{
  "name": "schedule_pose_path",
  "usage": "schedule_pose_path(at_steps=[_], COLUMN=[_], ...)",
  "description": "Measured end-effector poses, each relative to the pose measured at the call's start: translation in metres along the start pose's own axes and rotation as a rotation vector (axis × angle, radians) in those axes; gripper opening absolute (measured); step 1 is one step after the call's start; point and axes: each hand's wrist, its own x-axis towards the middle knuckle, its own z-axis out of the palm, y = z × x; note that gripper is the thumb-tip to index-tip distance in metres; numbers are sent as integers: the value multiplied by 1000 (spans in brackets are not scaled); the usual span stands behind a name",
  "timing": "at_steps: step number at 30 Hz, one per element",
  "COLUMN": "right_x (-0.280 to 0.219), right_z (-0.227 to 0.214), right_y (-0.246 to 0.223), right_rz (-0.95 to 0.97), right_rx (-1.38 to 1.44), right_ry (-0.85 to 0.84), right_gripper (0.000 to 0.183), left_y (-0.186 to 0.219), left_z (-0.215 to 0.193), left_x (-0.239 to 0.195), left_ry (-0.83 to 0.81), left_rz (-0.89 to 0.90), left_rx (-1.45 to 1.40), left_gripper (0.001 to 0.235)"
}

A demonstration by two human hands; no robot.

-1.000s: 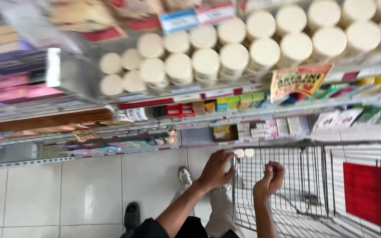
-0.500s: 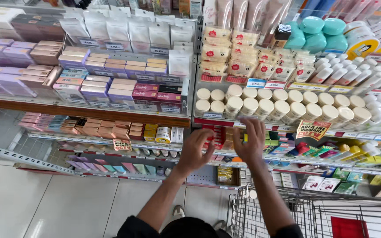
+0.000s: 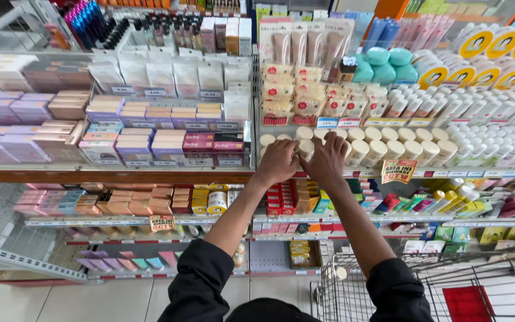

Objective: The person picks up several small containers of cosmetic cream from a shelf and places them into a shopping cart.

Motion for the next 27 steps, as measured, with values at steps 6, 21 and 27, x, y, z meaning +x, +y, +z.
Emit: schedule_pose_path(at_steps=[6,21,27], right_x=[2,-11,-58], right_z=[9,-4,-25], right_y=[-5,-17,0], right_rz=[134,-39,-70], right_rx=[115,492,918], right_ry=[-15,619,425], right_gripper=[64,46,63], left_y=[-7,40,79], left_z=[12,-16,-6], left_x=[8,-15,-31], left_ry=[-10,290,309], left_rz=[-72,-23,-57], left_rx=[-149,-847,-1219], left_gripper=[47,47,50])
